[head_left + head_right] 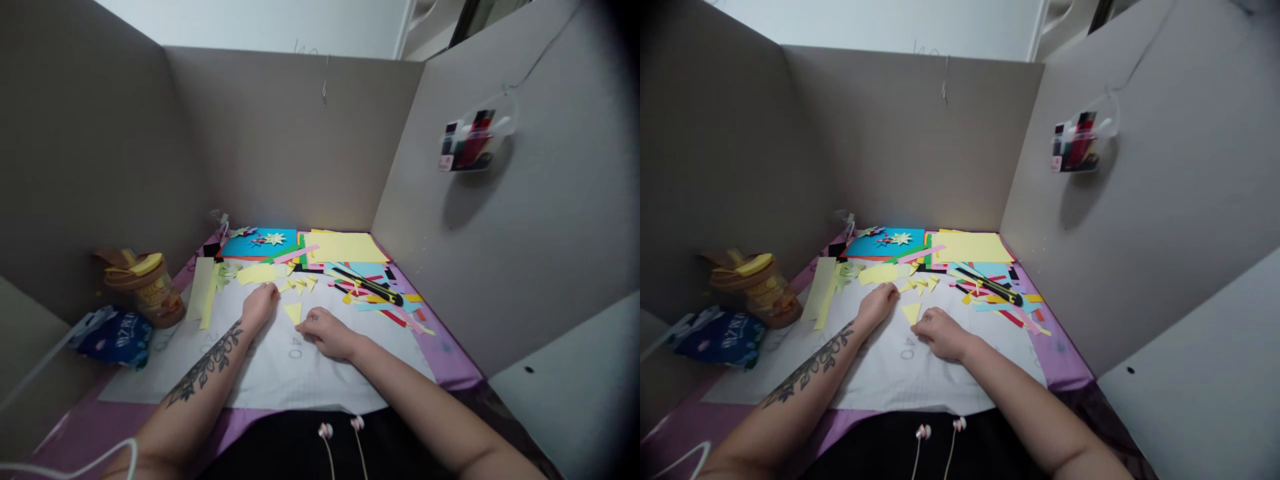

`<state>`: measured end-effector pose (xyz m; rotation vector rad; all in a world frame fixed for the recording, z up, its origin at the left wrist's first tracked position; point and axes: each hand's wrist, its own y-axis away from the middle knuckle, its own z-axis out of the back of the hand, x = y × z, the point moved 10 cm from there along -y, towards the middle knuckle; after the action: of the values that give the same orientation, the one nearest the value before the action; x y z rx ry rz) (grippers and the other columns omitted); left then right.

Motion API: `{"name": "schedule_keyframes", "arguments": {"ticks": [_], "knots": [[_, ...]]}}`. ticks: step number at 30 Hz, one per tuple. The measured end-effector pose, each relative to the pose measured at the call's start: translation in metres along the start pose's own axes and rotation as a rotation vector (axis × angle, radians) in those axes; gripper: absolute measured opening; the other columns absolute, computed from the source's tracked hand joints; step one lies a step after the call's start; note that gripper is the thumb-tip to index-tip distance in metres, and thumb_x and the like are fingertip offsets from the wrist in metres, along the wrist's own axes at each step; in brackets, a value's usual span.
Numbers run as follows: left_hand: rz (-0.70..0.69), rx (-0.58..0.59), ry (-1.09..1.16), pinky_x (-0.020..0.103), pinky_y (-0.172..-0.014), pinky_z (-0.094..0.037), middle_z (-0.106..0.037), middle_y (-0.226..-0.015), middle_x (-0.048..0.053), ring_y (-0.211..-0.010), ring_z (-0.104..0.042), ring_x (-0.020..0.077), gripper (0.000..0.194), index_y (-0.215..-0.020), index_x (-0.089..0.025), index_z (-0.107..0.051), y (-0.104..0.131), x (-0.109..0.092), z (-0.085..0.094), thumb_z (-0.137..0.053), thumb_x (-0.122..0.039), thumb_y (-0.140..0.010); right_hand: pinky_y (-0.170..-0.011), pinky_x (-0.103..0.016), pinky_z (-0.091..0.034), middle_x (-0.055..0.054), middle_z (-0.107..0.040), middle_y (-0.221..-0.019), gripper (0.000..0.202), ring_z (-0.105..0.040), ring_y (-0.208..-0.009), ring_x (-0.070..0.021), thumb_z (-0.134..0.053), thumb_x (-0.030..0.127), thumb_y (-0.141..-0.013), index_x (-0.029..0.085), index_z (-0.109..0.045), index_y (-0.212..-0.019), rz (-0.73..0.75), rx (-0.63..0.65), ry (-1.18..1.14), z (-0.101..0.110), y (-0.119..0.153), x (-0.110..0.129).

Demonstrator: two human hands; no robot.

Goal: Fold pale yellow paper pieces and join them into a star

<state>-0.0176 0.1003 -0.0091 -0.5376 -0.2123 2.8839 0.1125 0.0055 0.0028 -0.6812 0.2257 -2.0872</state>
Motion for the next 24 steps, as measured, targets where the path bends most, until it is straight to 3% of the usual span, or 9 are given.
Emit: {"name": "schedule_keyframes", "arguments": {"ticks": [8,11,14,20,24], "knots": [[-0.167,0.088,0.127,0.033,-0.080,-0.039,-0.061,-0.095,0.008,-0.093,-0.054,0.0237,0.030,-0.075,-0.019,-0.065,0.001,-0.025,-0.005,-0.048,-0.041,-0.084,-0.080,-0.034,-0.044,-0.007,-0.060,-0.082,0.023,-0.051,-0.082,-0.0201,-0.054,0.008,-0.078,0.018,-0.066,-0.096,0.006,0.012,-0.012,0.001,-0.001,0.006],[-0.200,0.120,0.208,0.031,-0.077,-0.041,-0.061,-0.088,0.006,-0.088,-0.054,0.0222,0.025,-0.069,-0.018,-0.062,0.001,-0.029,-0.006,-0.058,-0.043,-0.075,-0.079,-0.034,-0.044,-0.007,-0.060,-0.083,0.026,-0.052,-0.082,-0.0202,-0.054,0.007,-0.076,0.018,-0.066,-0.097,0.011,-0.001,0.008,0.003,-0.001,0.007],[-0.215,0.161,0.319,0.026,-0.065,-0.042,-0.059,-0.077,0.000,-0.072,-0.054,0.0165,0.020,-0.076,-0.018,-0.056,0.004,-0.031,-0.009,-0.062,-0.037,-0.072,-0.079,-0.034,-0.045,-0.008,-0.059,-0.083,0.024,-0.053,-0.083,-0.0210,-0.055,0.009,-0.076,0.018,-0.066,-0.095,0.017,-0.014,0.053,0.003,0.000,0.006],[-0.082,0.230,0.741,0.021,-0.052,-0.038,-0.054,-0.064,-0.008,-0.057,-0.052,0.0113,0.035,-0.091,-0.020,-0.043,0.013,-0.033,-0.018,-0.065,-0.022,-0.064,-0.079,-0.035,-0.045,-0.009,-0.059,-0.085,0.018,-0.055,-0.084,-0.0206,-0.056,0.010,-0.075,0.019,-0.067,-0.086,0.041,-0.060,0.014,0.005,0.002,0.007],[0.059,0.148,0.869,0.018,-0.047,-0.033,-0.050,-0.058,-0.011,-0.048,-0.047,0.0082,0.036,-0.092,-0.022,-0.040,0.011,-0.021,-0.012,-0.064,-0.021,-0.065,-0.075,-0.030,-0.046,-0.004,-0.060,-0.075,0.018,-0.056,-0.077,-0.0171,-0.054,0.005,-0.072,0.019,-0.064,-0.078,-0.034,-0.158,-0.200,0.015,0.002,-0.005]]}}
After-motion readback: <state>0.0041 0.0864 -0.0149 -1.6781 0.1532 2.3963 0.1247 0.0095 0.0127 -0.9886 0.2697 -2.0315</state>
